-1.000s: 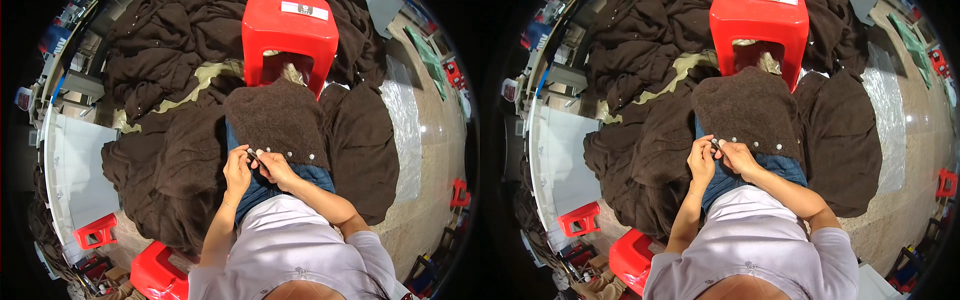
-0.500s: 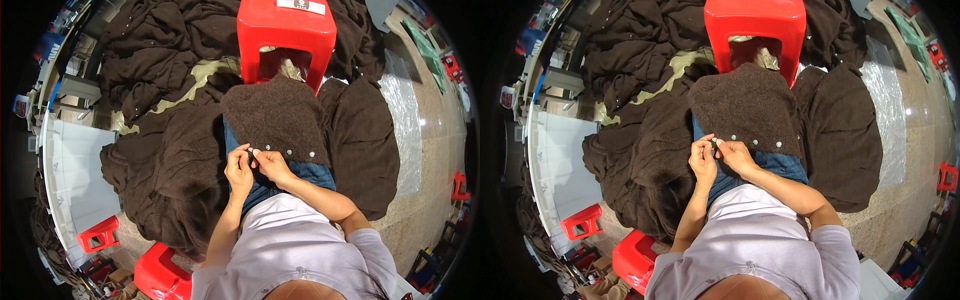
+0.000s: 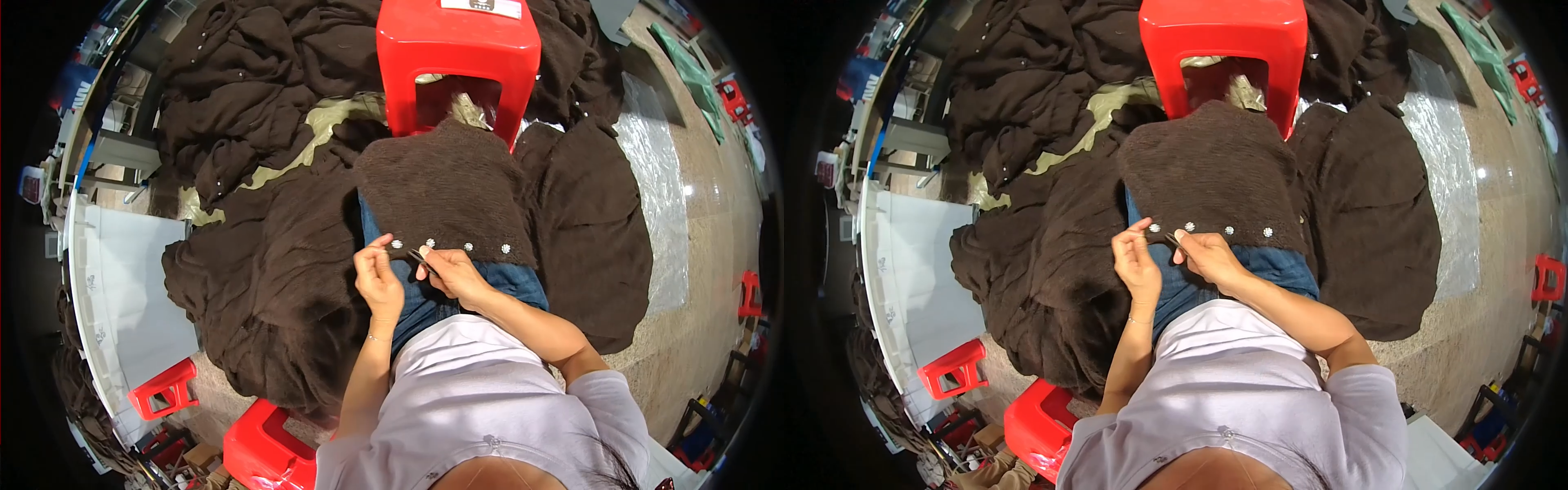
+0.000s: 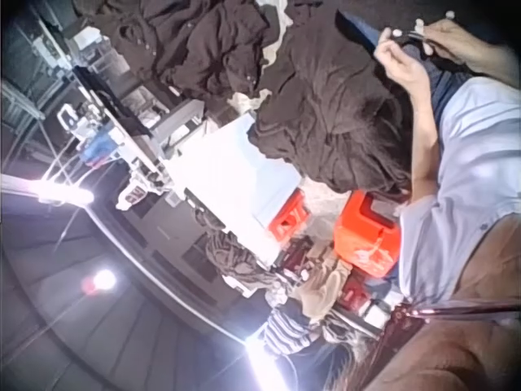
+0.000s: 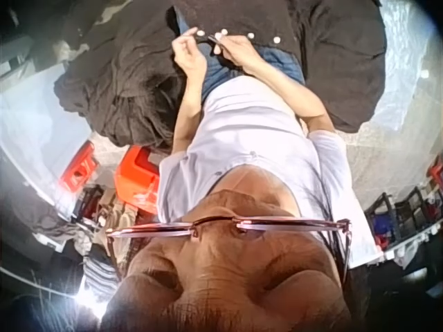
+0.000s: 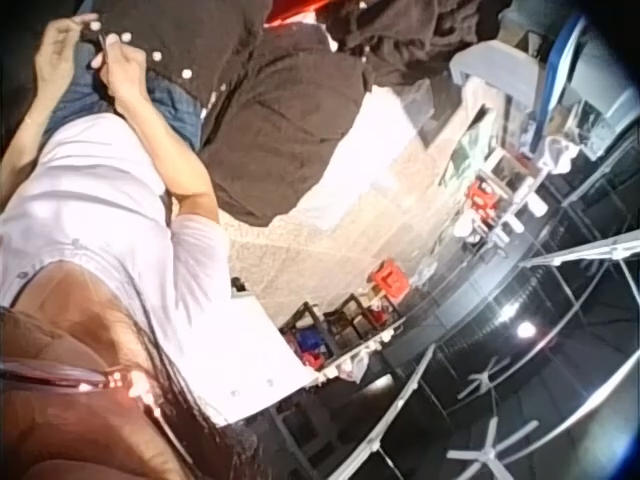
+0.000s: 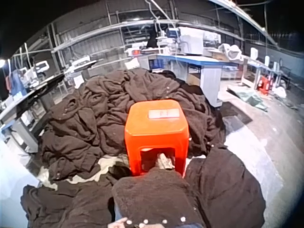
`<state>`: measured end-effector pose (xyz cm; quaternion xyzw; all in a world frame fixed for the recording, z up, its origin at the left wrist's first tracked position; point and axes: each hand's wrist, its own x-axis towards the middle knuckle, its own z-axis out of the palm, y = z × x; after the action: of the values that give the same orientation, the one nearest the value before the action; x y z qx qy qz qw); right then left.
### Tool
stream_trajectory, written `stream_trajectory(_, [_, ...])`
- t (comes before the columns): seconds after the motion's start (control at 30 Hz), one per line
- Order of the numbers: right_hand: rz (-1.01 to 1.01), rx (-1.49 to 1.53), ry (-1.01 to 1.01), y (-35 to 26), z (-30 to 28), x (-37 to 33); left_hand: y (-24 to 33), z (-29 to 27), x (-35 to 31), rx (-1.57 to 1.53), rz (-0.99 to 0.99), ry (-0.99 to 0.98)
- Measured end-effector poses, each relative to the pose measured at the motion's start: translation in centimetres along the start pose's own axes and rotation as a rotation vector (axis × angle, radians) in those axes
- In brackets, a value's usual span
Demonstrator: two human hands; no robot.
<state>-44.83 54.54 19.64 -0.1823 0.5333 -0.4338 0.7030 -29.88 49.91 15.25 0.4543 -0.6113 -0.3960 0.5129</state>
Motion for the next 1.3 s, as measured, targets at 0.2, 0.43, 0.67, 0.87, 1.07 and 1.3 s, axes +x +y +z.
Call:
stream_trajectory(0.2, [-0.047,0.264,0.212,0.9,-4.7,-2.6,-1.6,-2.5,1.0,0.104,0.023,0.268])
stream_trajectory(0.43, [0.024,0.190,0.180,0.8,-4.6,-3.1,3.3,1.0,0.6,0.322,0.304,0.020])
stream_trajectory(0.67, [0.118,0.360,0.104,1.8,-2.7,-0.5,2.8,2.1,1.5,0.419,0.426,-0.121])
stream_trajectory(0.87, [0.044,0.642,-0.055,2.2,-3.2,0.9,2.0,1.6,1.3,0.532,0.319,-0.154])
stream_trajectory(1.07, [0.065,0.670,-0.159,2.0,-3.2,0.6,2.5,1.7,0.9,0.495,0.325,-0.157])
stream_trajectory(1.3, [0.070,0.675,-0.176,1.9,-3.3,0.4,3.5,1.9,0.6,0.455,0.276,-0.166])
